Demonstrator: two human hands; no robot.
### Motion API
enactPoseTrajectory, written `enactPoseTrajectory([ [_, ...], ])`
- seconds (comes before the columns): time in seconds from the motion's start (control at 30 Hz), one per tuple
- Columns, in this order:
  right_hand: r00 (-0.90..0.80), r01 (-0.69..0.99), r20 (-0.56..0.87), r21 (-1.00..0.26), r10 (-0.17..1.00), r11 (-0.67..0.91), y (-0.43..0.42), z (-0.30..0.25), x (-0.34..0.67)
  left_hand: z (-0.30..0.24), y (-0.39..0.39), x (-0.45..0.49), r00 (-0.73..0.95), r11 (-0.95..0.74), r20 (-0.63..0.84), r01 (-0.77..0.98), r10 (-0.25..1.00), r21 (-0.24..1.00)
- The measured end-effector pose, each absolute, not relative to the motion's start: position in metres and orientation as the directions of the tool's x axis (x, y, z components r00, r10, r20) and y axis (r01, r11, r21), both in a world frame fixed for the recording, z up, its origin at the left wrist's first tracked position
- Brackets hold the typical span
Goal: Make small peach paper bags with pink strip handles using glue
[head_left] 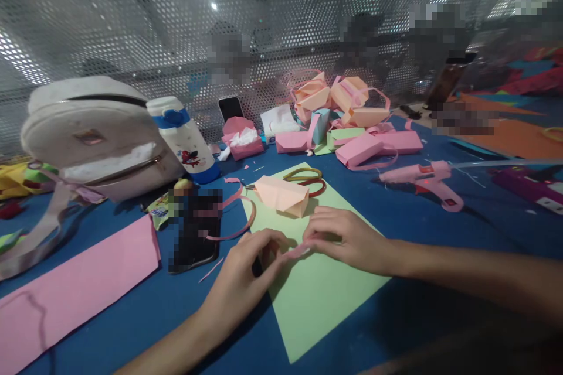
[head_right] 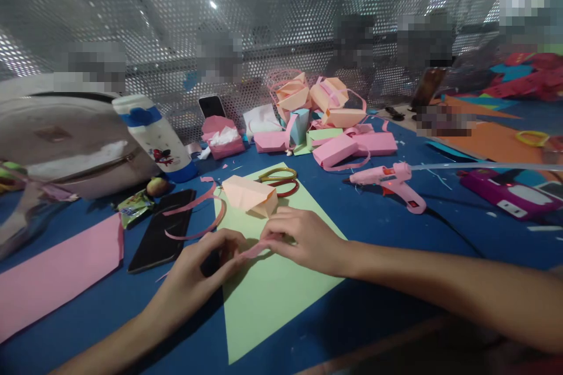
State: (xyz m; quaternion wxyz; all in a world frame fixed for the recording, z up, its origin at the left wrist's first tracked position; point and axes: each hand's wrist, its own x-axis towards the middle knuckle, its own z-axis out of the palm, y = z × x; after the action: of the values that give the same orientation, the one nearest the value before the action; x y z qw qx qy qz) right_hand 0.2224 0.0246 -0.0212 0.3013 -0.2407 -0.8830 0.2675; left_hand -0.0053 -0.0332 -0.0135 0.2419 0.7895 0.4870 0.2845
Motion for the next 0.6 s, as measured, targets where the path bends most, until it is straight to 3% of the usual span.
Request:
enactPoseTrajectory([
  [0.17,-0.662,0.385,0.274,-0.674,0.698,0.630,0.0258,-0.0204,0.2216,-0.0121,-0.0367,-0.0007,0.369,-0.325,0.126,0.548,0.921,0.771],
  [0.27,-0.665,0.434,0.236,-0.650,0.709,0.624,0.0274,-0.0203,0.2217,-0.0103,-0.0413,0.0011,0.467,-0.414,0.150,0.535,0.871,0.737],
  [0.47,-0.743,0.474,0.195,-0.523,0.640,0.709,0.0308,-0.0217,0.2226,-0.0116,-0.0372,-0.0028,0.668,-0.731,0.297,0.610,0.682,0.306],
  [0.6,-0.739,0.419,0.311,-0.483,0.598,0.769,0.0316,-0.0233,0.2261,-0.0153,-0.0339,-0.0039,0.711,-0.787,0.373,0.610,0.596,0.095],
])
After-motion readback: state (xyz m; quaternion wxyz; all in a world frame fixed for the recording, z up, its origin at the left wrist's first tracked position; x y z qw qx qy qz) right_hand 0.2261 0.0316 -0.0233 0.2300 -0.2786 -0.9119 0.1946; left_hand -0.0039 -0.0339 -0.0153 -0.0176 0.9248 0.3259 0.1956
